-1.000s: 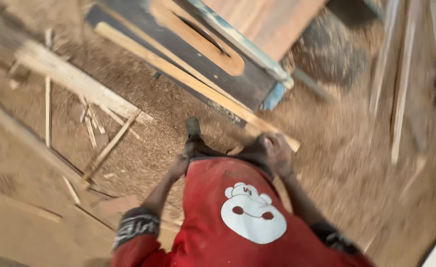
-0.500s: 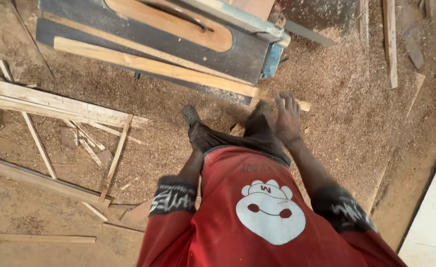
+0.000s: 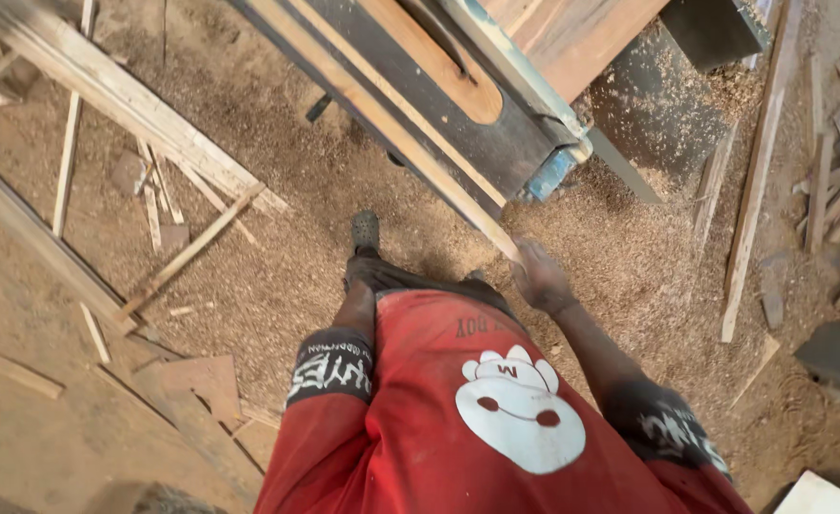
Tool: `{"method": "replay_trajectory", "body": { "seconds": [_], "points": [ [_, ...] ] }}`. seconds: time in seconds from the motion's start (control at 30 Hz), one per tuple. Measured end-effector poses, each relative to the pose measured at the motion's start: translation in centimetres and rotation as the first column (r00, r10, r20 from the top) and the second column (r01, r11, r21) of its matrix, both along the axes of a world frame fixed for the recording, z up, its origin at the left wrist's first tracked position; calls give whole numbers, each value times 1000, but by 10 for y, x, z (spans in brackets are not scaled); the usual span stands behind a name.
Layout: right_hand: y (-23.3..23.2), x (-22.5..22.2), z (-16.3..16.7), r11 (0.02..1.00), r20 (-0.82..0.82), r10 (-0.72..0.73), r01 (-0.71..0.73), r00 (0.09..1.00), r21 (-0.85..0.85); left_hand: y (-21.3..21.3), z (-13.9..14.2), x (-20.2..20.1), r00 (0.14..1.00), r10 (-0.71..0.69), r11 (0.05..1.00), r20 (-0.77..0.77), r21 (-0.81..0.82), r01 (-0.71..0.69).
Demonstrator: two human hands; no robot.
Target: The person selects a long wooden plank from a stack, carries it to a table saw, and cuts it into shorter pieces. They repeatedly feed the plank through the saw, adjust its position, and remove the cut pieces.
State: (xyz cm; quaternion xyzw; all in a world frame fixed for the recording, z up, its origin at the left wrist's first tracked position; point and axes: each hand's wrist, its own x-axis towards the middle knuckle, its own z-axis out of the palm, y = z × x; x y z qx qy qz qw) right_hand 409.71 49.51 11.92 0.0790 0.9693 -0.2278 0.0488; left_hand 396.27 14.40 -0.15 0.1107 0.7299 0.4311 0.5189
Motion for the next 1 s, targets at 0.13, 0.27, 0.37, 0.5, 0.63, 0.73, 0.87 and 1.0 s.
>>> {"method": "replay_trajectory", "body": {
  "seconds": [0.13, 0.27, 0.37, 0.5, 0.63, 0.73, 0.87, 1.0],
  "points": [
    [18, -5, 2, 986, 335, -156, 164, 929, 2, 18, 24, 23, 998, -30, 999, -63, -21, 28],
    [27, -14, 8, 993, 236, -52, 76, 970, -94, 36, 50, 43, 990, -88, 995, -107, -56, 82],
    [28, -16, 12, 986, 265, -81, 116, 961, -120, 44, 58, 51, 977, -161, 985, -140, -92, 149],
    [26, -11, 14, 975, 29, -85, 89, 996, -205, 30, 66, 58, 921, -312, 948, -234, -146, 284],
    [25, -3, 19, 930, 1, -156, 147, 988, -337, -24, 88, 89, 763, -415, 910, -497, -237, 341],
    [25, -3, 29, 945, -39, -163, 145, 986, -293, -54, 114, 116, 901, -151, 952, -407, -306, 21],
    [20, -17, 44, 925, -15, -131, 117, 991, -362, -34, 131, 124, 582, 749, 602, -317, -44, -798],
    [-9, -39, 46, 778, -83, 44, -86, 996, -623, 29, 130, 87, 269, 953, 282, -139, 87, -955]
  ]
}}
